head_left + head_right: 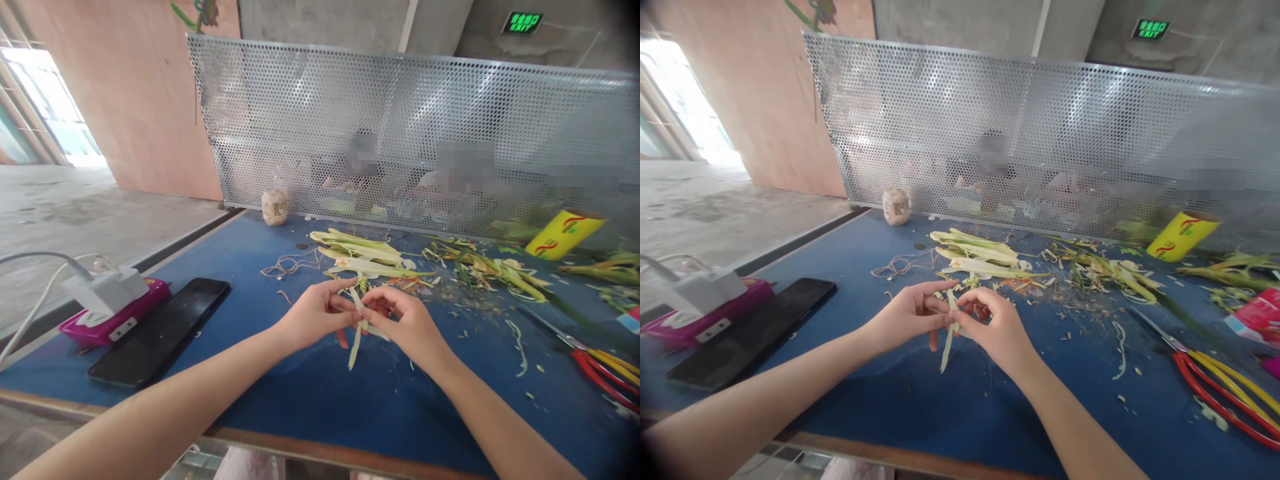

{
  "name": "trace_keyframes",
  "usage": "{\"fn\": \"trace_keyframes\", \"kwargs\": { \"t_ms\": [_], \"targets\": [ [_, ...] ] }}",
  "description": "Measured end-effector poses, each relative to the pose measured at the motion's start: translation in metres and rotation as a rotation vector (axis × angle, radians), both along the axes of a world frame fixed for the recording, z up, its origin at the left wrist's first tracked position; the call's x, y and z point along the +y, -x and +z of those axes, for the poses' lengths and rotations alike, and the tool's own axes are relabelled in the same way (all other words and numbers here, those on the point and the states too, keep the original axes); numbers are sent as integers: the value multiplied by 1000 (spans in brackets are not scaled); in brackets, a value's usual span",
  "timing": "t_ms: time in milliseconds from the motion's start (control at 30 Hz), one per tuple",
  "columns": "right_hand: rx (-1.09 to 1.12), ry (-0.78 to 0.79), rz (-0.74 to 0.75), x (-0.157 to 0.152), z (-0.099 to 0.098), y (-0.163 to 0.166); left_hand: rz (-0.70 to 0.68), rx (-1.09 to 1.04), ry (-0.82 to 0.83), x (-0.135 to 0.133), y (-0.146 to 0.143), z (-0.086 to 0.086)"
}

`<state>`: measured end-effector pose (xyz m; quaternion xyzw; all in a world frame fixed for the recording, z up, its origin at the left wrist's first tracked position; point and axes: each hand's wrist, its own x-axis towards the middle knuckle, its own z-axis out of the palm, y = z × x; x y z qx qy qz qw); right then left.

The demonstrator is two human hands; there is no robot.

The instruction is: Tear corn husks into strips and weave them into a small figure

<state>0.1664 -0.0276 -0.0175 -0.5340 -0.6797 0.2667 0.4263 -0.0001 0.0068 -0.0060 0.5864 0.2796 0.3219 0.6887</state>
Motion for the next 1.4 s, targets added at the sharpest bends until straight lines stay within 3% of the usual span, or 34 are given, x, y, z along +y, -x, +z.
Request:
{"fn": "trace_keyframes", "kwargs": {
  "t_ms": [167,467,633,933,1400],
  "targets": [
    [157,146,92,3,-1,0,-13,46,-57,-2,0,0],
    [226,94,110,0,4,4,-9,105,-97,-2,0,-3],
    [273,27,16,2,2,0,-62,131,-102,-4,-1,-1],
    [128,98,186,2,-1,-1,89,22,-106,2,2,1],
    [208,-50,116,2,6,-10,179,7,-186,6,6,10]
  ]
}}
